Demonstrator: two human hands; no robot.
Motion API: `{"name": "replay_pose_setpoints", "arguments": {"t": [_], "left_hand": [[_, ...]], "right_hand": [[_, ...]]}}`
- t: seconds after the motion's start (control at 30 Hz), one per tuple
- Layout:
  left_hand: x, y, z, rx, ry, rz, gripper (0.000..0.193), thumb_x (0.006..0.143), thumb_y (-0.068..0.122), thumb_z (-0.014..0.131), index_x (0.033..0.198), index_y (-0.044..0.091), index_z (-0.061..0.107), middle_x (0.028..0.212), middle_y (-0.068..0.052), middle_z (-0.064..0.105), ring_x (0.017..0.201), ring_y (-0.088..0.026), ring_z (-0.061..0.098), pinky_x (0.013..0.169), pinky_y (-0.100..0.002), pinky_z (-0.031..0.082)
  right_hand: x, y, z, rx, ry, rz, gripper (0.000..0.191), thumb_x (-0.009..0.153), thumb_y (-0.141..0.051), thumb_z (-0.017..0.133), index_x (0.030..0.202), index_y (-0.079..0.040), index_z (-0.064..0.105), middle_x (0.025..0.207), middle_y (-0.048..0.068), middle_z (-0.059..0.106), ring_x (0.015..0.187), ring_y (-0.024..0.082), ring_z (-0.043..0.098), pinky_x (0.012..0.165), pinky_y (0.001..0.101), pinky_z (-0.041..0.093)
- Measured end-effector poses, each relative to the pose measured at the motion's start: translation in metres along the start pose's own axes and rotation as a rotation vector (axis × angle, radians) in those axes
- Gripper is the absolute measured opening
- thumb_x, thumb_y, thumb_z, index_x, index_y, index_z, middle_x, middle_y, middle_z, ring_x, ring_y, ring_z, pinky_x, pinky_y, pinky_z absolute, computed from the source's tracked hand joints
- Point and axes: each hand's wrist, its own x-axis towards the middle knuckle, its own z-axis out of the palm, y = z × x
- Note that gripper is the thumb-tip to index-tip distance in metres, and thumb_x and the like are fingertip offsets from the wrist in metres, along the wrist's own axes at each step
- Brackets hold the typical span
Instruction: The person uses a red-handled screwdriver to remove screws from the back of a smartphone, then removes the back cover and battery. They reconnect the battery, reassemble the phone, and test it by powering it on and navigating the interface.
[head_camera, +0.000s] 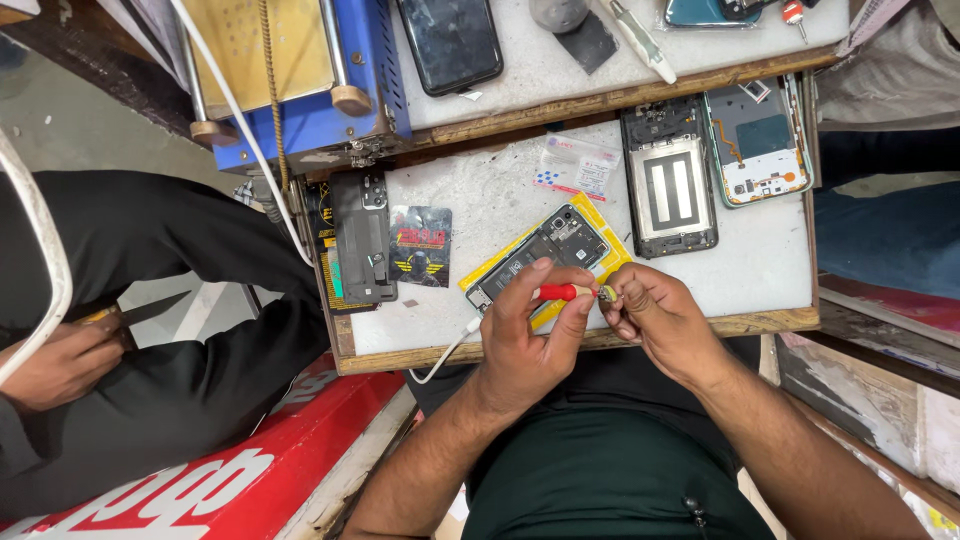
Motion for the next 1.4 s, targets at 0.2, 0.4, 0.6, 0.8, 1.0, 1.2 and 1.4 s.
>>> {"name": "replay_pose_setpoints", "arguments": {"t": [0.2,0.4,0.6,0.8,1.0,1.2,1.4], "left_hand": [[0.005,0.001,-0.005,0.052,-0.055,0.032,0.065,0.103,-0.003,0.072,0.152,0.012,0.032,0.112,-0.016,0.072,0.101,-0.024,0.076,0.083,-0.032,0.065],[0.008,0.008,-0.010,0.172,-0.094,0.087,0.065,0.100,-0.003,0.075,0.149,0.011,0.034,0.111,-0.015,0.071,0.097,-0.024,0.076,0.084,-0.034,0.064],[0.006,0.003,-0.007,0.198,-0.048,0.110,0.066,0.101,-0.005,0.073,0.149,0.011,0.032,0.110,-0.015,0.072,0.097,-0.025,0.076,0.081,-0.033,0.064],[0.007,-0.013,-0.010,0.187,0.049,0.013,0.067,0.102,-0.007,0.070,0.152,0.010,0.030,0.110,-0.016,0.073,0.097,-0.026,0.077,0.081,-0.034,0.065],[0.012,-0.032,-0.009,0.330,-0.014,0.157,0.068,0.097,-0.007,0.073,0.149,0.008,0.032,0.107,-0.017,0.072,0.095,-0.028,0.076,0.083,-0.038,0.064],[0.022,-0.042,-0.002,0.329,-0.003,0.161,0.067,0.099,-0.006,0.073,0.149,0.009,0.032,0.109,-0.016,0.071,0.096,-0.028,0.076,0.083,-0.037,0.065],[0.038,-0.047,0.006,0.410,-0.038,0.219,0.067,0.099,-0.003,0.076,0.148,0.008,0.033,0.110,-0.015,0.072,0.095,-0.027,0.076,0.080,-0.036,0.064]], "right_hand": [[0.001,-0.002,0.004,-0.123,0.003,-0.012,0.034,0.108,-0.035,0.049,0.097,-0.005,0.058,0.080,0.002,0.056,0.066,0.008,0.045,0.057,0.0211,0.039],[-0.001,0.000,0.013,-0.341,0.020,-0.119,0.030,0.111,-0.029,0.046,0.096,-0.005,0.056,0.081,0.000,0.056,0.066,0.006,0.047,0.058,0.0206,0.042],[-0.002,-0.007,0.015,-0.420,0.032,-0.143,0.037,0.110,-0.036,0.039,0.115,-0.004,0.058,0.083,0.003,0.058,0.063,0.006,0.049,0.054,0.0197,0.042],[0.000,-0.018,0.023,-0.143,0.152,-0.180,0.046,0.109,-0.036,0.037,0.138,-0.003,0.051,0.097,0.006,0.060,0.064,0.005,0.050,0.051,0.0187,0.041],[-0.012,-0.030,0.035,-0.931,0.317,-0.412,0.026,0.101,-0.011,0.060,0.125,-0.005,0.069,0.118,0.012,0.063,0.072,0.010,0.061,0.060,0.0231,0.051],[-0.006,-0.035,0.044,-1.367,0.293,-0.431,0.040,0.088,-0.017,0.073,0.127,-0.009,0.071,0.144,0.018,0.054,0.075,0.021,0.066,0.071,0.0357,0.058],[-0.002,-0.034,0.041,-1.488,0.269,-0.444,0.043,0.088,-0.022,0.073,0.128,-0.009,0.070,0.147,0.019,0.052,0.095,0.028,0.068,0.083,0.0410,0.058]]}}
